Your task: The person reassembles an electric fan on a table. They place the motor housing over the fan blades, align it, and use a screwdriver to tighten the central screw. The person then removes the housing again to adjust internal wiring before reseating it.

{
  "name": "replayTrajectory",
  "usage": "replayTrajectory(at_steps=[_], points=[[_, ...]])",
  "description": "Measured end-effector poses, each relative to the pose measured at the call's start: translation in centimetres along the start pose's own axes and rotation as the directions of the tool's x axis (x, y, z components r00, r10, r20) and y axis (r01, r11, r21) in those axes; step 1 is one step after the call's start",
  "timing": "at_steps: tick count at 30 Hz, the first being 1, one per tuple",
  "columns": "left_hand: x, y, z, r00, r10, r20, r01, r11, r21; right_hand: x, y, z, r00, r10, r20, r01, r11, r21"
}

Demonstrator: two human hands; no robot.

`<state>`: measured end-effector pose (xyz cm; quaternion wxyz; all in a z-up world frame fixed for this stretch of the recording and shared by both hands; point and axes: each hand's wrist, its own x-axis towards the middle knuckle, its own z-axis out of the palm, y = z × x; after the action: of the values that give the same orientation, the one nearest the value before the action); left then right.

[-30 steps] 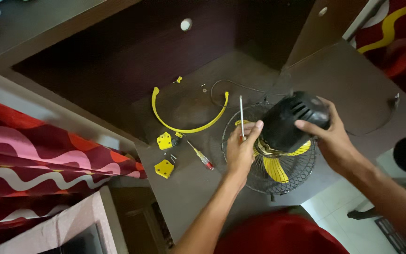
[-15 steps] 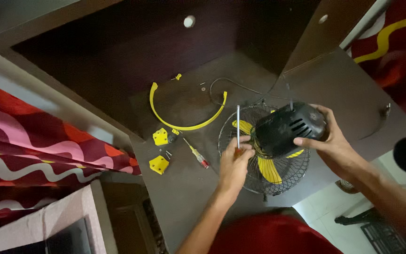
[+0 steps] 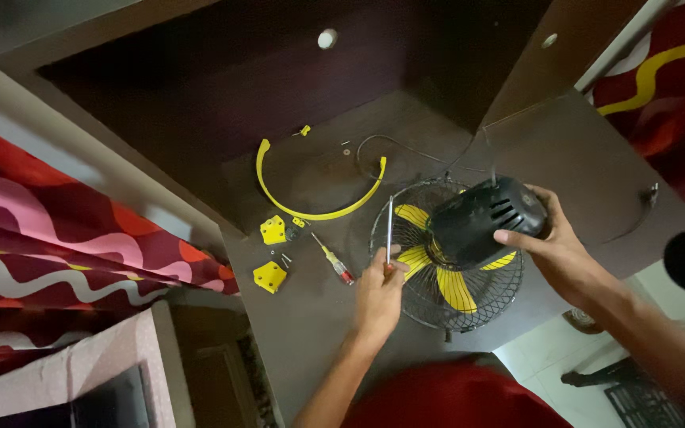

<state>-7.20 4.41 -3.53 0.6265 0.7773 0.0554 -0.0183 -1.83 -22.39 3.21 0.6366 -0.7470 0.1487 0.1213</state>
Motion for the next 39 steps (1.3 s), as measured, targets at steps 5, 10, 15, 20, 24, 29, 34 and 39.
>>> replayTrajectory(at_steps=[5, 10, 15, 20, 24, 29, 34, 39], points=[[-0.7, 4.1, -1.5, 0.978, -0.068, 0.199, 0.054, 0.996, 0.073, -0.1, -0.4, 0.6, 0.999, -0.043, 0.009, 0.043, 0.996, -0.084], [-2.6, 9.2, -3.4, 0.917, 0.089, 0.390, -0.142, 0.984, 0.109, 0.2, -0.3, 1.0, 0.997, -0.077, 0.030, 0.080, 0.989, -0.126], [-1.8, 12.2, -5.2, 0.872, 0.076, 0.484, -0.262, 0.908, 0.328, 0.0, -0.8, 2.2, 1.000, -0.023, 0.010, 0.024, 0.979, -0.202], [-1.3, 12.9, -5.1, 0.878, 0.142, 0.458, -0.301, 0.906, 0.297, -1.4, -2.7, 2.8, 0.999, -0.033, 0.029, 0.041, 0.931, -0.362], [-0.2, 13.1, -4.5, 0.864, 0.213, 0.456, -0.341, 0.914, 0.221, -1.6, -3.2, 3.2, 0.989, -0.097, 0.107, 0.131, 0.917, -0.377], [1.1, 13.7, -2.0, 0.852, 0.074, 0.518, -0.307, 0.873, 0.380, -0.9, -2.3, 3.4, 0.960, -0.214, 0.183, 0.266, 0.901, -0.343], [1.7, 13.9, -0.2, 0.862, -0.011, 0.507, -0.267, 0.840, 0.473, -1.0, -1.9, 2.8, 0.928, -0.300, 0.219, 0.360, 0.875, -0.325], [3.2, 13.1, -3.0, 0.789, 0.149, 0.596, -0.411, 0.849, 0.332, -1.2, -2.0, 3.0, 0.953, -0.196, 0.232, 0.272, 0.889, -0.367]])
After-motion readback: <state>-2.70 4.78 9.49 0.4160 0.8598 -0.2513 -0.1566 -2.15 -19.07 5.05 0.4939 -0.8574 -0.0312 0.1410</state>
